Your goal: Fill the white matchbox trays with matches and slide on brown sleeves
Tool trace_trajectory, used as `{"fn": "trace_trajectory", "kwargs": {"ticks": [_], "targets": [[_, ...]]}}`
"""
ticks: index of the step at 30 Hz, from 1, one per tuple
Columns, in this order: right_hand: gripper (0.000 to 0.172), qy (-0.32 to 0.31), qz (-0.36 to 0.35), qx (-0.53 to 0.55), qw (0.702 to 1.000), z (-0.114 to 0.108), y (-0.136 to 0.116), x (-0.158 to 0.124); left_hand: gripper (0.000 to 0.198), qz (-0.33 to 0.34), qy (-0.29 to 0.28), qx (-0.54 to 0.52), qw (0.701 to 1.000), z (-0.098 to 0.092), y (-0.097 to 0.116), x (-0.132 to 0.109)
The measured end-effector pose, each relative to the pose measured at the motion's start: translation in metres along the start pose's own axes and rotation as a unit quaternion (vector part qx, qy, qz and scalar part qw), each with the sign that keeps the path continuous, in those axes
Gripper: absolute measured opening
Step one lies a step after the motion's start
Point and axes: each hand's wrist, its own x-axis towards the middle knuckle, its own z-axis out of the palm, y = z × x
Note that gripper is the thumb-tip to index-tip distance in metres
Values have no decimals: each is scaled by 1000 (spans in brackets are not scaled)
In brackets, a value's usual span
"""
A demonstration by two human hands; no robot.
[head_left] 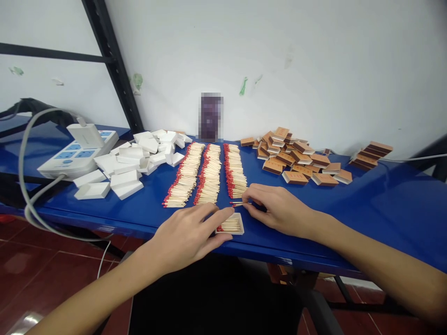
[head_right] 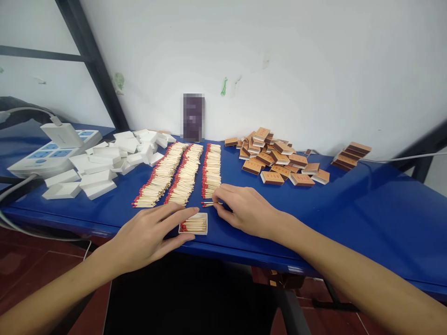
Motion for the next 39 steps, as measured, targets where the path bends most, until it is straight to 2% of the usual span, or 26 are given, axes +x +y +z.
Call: {"fn": "trace_trajectory", "kwargs": {"ticks": [9,14,19,22,25,27,30,33,36,39], "targets": [[11,-33,21,20,999,-4,2,0,39,-16,4,-13,1000,-1,1,0],[6,48,-8,98,994,0,-15,-1,48,-61,27,-53,996,2,2,-1],[5,22,-30,140,989,11,-31,0,45,-49,53,-60,996,5,2,0],[2,55,-36,131,989,11,-30,-1,37,-38,40,-54,997,3,1,-1],[8,116,-45,106,987,4,-21,-1,29,-22,17,-51,998,1,0,-1],[11,128,-40,74,988,0,-14,-2,24,-16,8,-56,998,1,-1,-2],[7,95,-31,25,995,-2,-4,-2,24,-19,5,-60,998,2,-1,-2],[10,56,-21,-1,998,1,2,-2,25,-15,-23,-42,999,1,-1,-2],[9,31,-7,2,1000,3,2,0,27,4,-57,-2,998,-2,0,-1],[7,-1,22,13,1000,3,0,1,27,19,-62,23,998,-4,1,-1]]}}
